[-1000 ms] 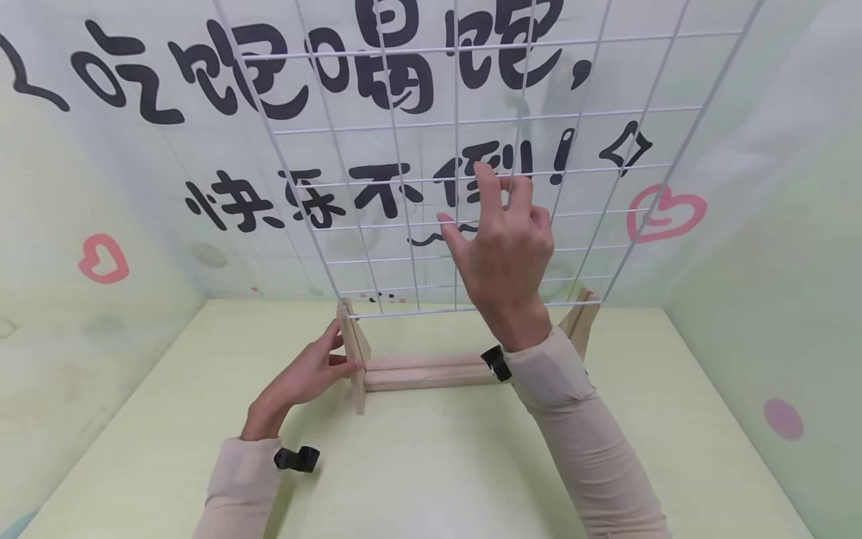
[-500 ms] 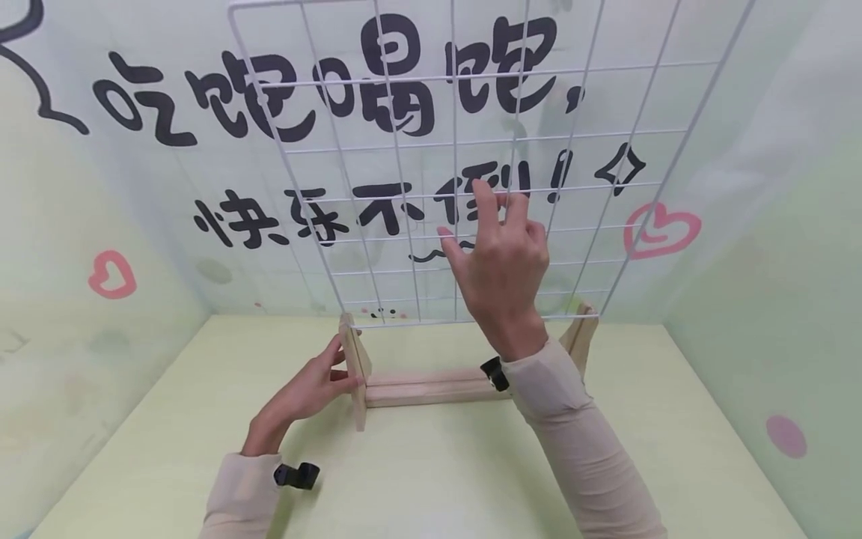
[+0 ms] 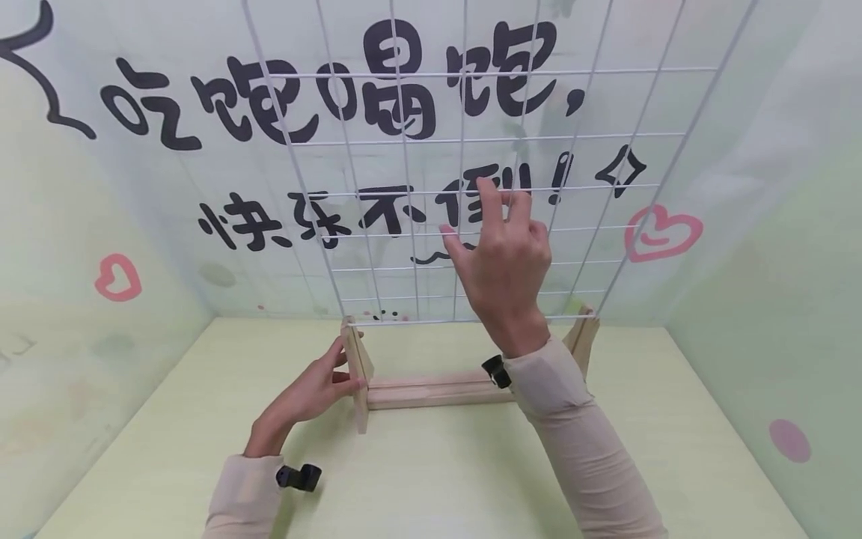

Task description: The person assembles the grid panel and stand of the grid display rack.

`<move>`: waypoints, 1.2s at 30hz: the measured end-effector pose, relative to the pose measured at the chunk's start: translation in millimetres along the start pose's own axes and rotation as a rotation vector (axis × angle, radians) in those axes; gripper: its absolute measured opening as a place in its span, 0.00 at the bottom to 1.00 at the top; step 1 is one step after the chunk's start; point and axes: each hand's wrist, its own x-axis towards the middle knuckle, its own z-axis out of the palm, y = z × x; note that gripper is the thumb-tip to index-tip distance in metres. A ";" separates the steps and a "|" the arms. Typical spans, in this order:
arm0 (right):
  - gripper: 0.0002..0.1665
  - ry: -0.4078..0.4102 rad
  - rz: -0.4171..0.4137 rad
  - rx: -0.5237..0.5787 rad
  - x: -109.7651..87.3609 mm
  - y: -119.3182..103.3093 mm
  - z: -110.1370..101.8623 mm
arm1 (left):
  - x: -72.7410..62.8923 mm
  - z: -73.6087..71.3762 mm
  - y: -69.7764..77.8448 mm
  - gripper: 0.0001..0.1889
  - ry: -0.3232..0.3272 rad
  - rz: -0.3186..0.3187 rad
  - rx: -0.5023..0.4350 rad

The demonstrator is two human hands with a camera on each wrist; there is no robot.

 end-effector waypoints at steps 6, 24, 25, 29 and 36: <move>0.40 -0.013 -0.020 0.000 0.8 0.5 1.2 | 0.8 -1.0 -1.4 0.42 -0.013 0.014 0.003; 0.40 -0.032 -0.013 -0.003 2.1 6.9 9.3 | 3.3 0.3 -0.6 0.41 -0.011 0.006 0.001; 0.40 -0.033 -0.012 -0.005 1.6 7.3 9.6 | 3.4 0.3 -0.6 0.41 -0.017 0.011 0.000; 0.40 -0.036 -0.019 -0.012 1.4 8.0 10.9 | 4.7 1.0 -0.5 0.41 -0.022 0.020 -0.002; 0.40 -0.034 -0.028 -0.010 1.8 7.7 14.2 | 4.1 -0.8 -0.2 0.40 -0.027 0.021 0.002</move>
